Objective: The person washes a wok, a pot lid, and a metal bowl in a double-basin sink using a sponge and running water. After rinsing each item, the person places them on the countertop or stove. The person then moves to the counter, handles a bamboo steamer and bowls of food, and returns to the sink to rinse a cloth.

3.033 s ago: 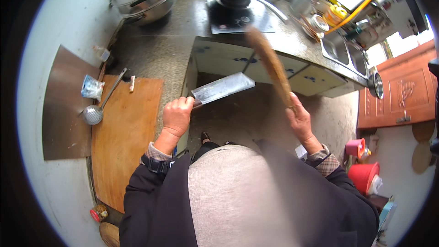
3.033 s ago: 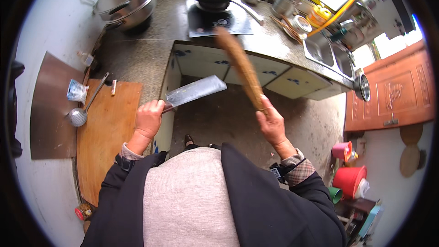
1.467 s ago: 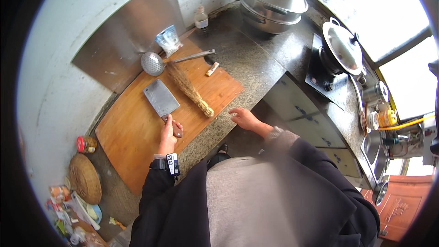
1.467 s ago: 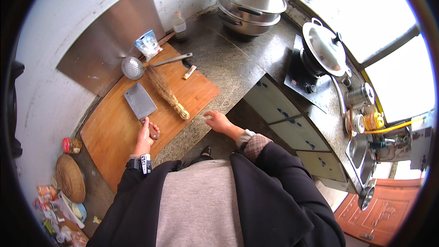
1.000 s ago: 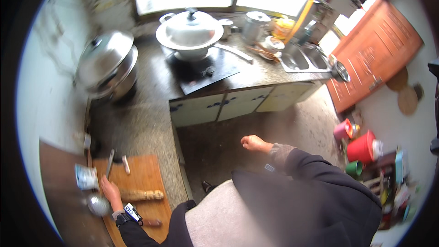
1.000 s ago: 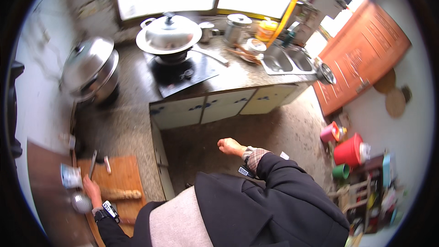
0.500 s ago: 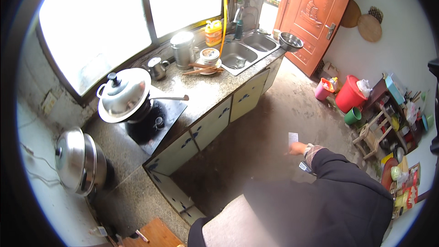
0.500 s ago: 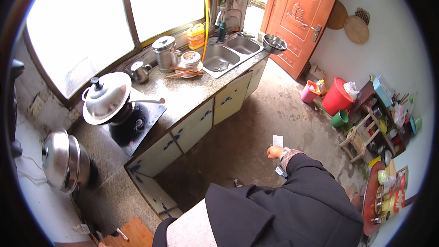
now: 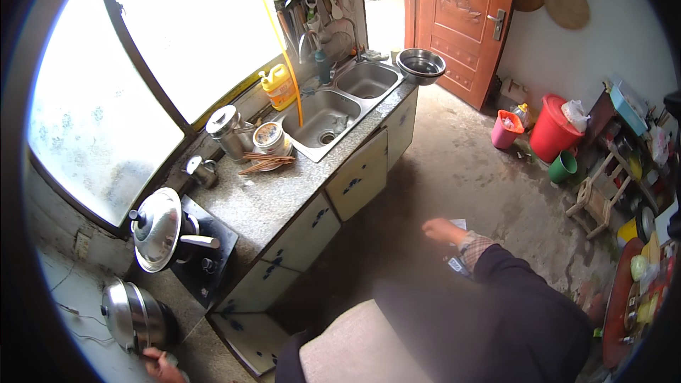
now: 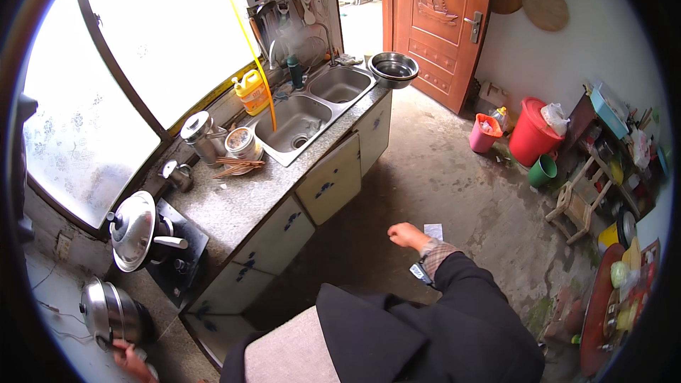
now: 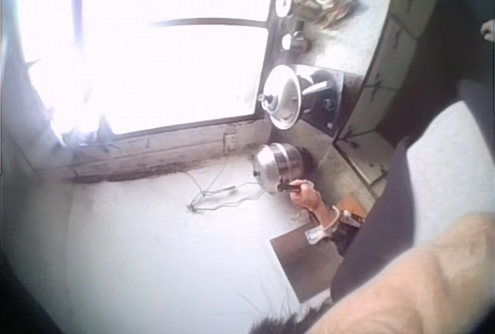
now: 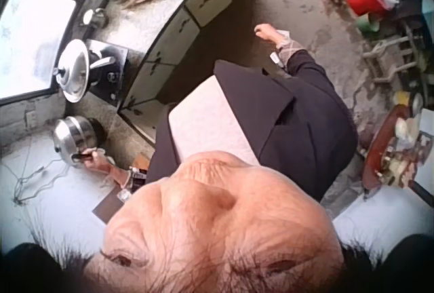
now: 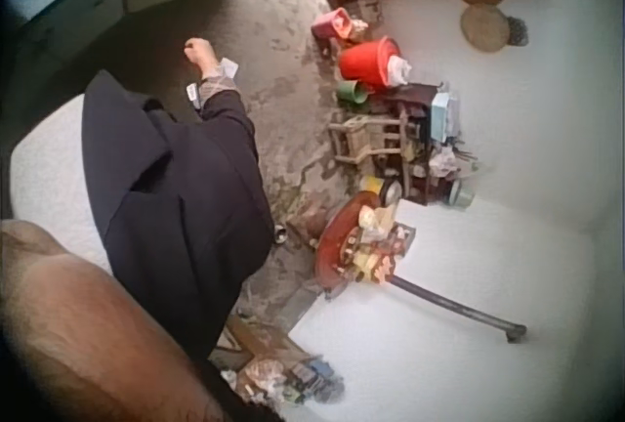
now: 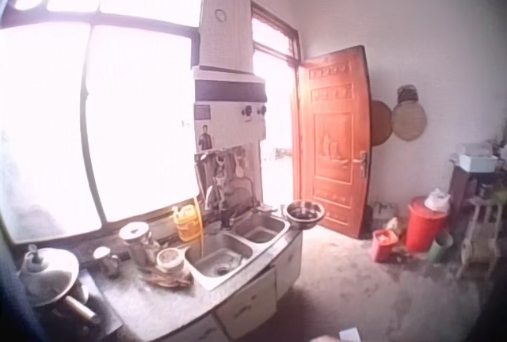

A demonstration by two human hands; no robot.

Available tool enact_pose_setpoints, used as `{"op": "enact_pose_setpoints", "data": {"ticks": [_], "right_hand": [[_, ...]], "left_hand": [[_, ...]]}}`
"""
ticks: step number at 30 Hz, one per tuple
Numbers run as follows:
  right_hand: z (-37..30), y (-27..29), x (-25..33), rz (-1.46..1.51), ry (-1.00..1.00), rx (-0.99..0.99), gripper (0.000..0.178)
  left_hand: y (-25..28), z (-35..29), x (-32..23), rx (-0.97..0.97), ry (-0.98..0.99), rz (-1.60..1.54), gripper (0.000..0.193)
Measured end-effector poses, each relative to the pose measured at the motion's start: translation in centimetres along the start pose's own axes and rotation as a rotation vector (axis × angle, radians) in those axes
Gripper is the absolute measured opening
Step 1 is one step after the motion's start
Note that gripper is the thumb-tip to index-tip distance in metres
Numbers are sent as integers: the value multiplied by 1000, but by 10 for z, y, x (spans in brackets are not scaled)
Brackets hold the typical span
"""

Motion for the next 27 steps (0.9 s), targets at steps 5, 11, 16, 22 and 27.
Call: {"op": "enact_pose_setpoints", "data": {"ticks": [5,11,16,22,27], "right_hand": [[89,80,108,497,145,-171,26],[115,185,255,137,745,-502,47],[185,225,234,95,728,-509,39],[313,255,171,559,610,-283,21],[376,298,95,452,472,-578,14]], "left_hand": [[-272,-61,-171,609,-182,-344,14],[-468,-78,-304,901,-111,-740,11],[-586,-48,-330,1038,119,-1137,17],[-706,8,-365,1165,402,-1409,21],[-756,49,-383,1295,297,-926,56]]}}
Point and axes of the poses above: each hand's wrist, its own z-axis towards the middle knuckle, its own y-axis out of the back of the hand, x = y × z, the point moved 7 cm from there along z, towards the middle knuckle, and after that the axes turned 7 degrees about y, right-handed, at the moved point
